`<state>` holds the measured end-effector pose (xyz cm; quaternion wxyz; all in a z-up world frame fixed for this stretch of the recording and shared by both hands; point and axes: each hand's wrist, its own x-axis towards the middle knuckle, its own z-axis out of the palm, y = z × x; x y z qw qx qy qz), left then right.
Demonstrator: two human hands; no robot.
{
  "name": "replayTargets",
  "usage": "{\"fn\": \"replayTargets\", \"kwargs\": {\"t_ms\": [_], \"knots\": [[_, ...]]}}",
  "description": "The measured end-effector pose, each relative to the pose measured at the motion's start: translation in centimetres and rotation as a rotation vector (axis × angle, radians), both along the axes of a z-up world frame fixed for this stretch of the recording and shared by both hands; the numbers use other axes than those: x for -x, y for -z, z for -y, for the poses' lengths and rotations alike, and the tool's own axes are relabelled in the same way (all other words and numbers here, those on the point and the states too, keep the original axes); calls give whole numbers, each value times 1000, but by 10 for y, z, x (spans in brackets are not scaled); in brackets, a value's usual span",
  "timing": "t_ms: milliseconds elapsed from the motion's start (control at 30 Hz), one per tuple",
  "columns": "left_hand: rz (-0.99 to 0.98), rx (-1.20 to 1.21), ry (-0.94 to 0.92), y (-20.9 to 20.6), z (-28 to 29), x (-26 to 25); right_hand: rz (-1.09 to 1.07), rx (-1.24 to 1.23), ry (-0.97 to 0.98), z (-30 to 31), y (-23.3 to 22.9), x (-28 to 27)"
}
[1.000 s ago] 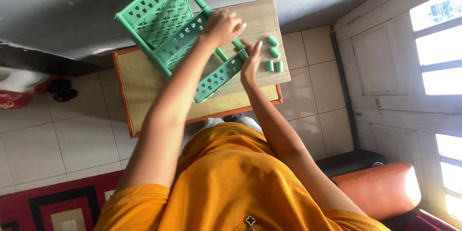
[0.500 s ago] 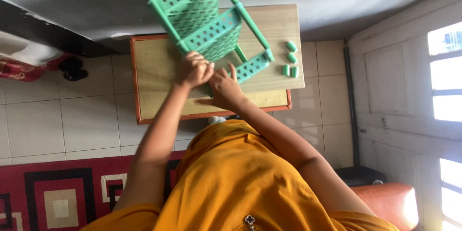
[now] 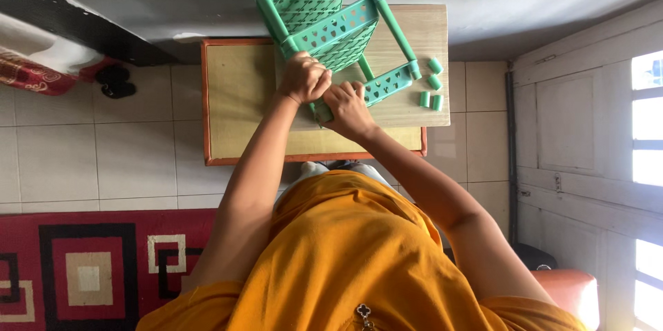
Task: The person disassembles a green plastic crate on a wooden table. They remove the corner caps and side supports one by one, placing them on the table, then separate the crate into two halves and continue removing the remaining supports.
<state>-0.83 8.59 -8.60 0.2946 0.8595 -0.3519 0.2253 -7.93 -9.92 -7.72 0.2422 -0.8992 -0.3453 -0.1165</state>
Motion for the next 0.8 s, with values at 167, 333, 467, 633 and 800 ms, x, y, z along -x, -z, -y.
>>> {"fn": "replayTargets", "kwargs": {"t_ms": [167, 333, 467, 633, 800], "knots": [[-20, -34, -11, -6, 2, -1, -30, -5, -2, 2, -1, -2], [36, 25, -59, -5, 0, 4, 18, 67, -18, 3, -2, -5], [58, 437, -581, 27, 13, 29, 15, 96, -17, 2, -6, -6], [-1229, 1415, -585, 85, 26, 8, -15, 100, -74, 6, -7, -6], [-1191, 1421, -706, 110, 25, -47, -72, 196, -51, 1, 1, -22]]}}
